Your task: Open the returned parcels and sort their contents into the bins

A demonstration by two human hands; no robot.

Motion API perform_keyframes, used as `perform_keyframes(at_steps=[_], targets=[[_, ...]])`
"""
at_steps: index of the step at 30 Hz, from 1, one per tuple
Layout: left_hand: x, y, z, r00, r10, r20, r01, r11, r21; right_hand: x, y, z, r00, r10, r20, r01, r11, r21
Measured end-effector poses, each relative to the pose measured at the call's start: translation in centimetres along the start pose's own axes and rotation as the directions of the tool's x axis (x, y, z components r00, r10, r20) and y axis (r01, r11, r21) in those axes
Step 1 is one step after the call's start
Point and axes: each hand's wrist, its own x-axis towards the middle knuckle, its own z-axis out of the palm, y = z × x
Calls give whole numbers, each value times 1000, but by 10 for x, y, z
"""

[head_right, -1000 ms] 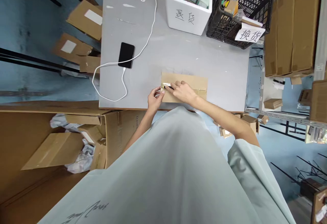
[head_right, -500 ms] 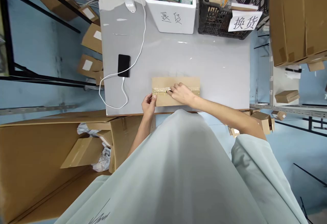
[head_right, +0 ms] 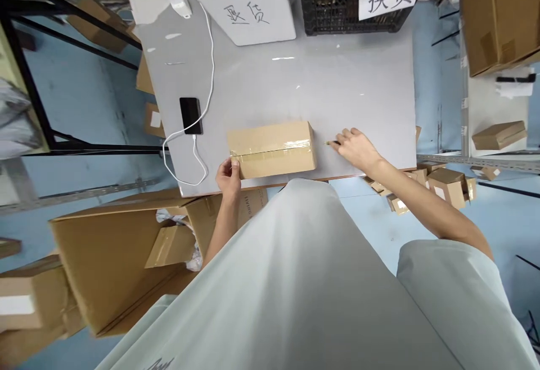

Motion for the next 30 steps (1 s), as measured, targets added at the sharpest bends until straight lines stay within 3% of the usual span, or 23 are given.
perform_keyframes(at_steps=[3, 5, 7, 10, 12, 15, 19, 22, 26, 30], targets=[[-7, 11, -5, 994, 110, -12, -106, 979, 175, -26, 14, 29, 985, 174, -12, -169, 973, 157], [-11, 23, -5, 971, 238, 33, -237, 923, 302, -36, 11, 50, 948, 314, -53, -272, 886, 375], [-12, 36, 1, 929, 336, 153, -369, 854, 367, -38, -4, 72, 886, 456, -81, -302, 702, 645], [-5, 58, 23, 854, 376, 358, -502, 776, 382, -24, -38, 100, 793, 609, -12, -205, 285, 936], [4, 73, 41, 797, 362, 483, -565, 729, 387, -11, -61, 115, 749, 659, 65, -141, 63, 988], [20, 95, 66, 694, 320, 645, -659, 643, 390, 6, -87, 128, 725, 681, 108, -43, -112, 993], [43, 119, 86, 545, 265, 796, -780, 509, 364, 16, -104, 136, 703, 692, 163, -19, -212, 977], [57, 131, 90, 473, 221, 853, -833, 428, 351, 17, -108, 137, 690, 700, 184, -14, -241, 970], [58, 139, 90, 406, 192, 894, -878, 354, 323, 15, -110, 135, 693, 701, 171, 12, -248, 969], [42, 134, 90, 390, 201, 899, -893, 321, 316, 14, -114, 134, 683, 708, 178, 0, -244, 970]])
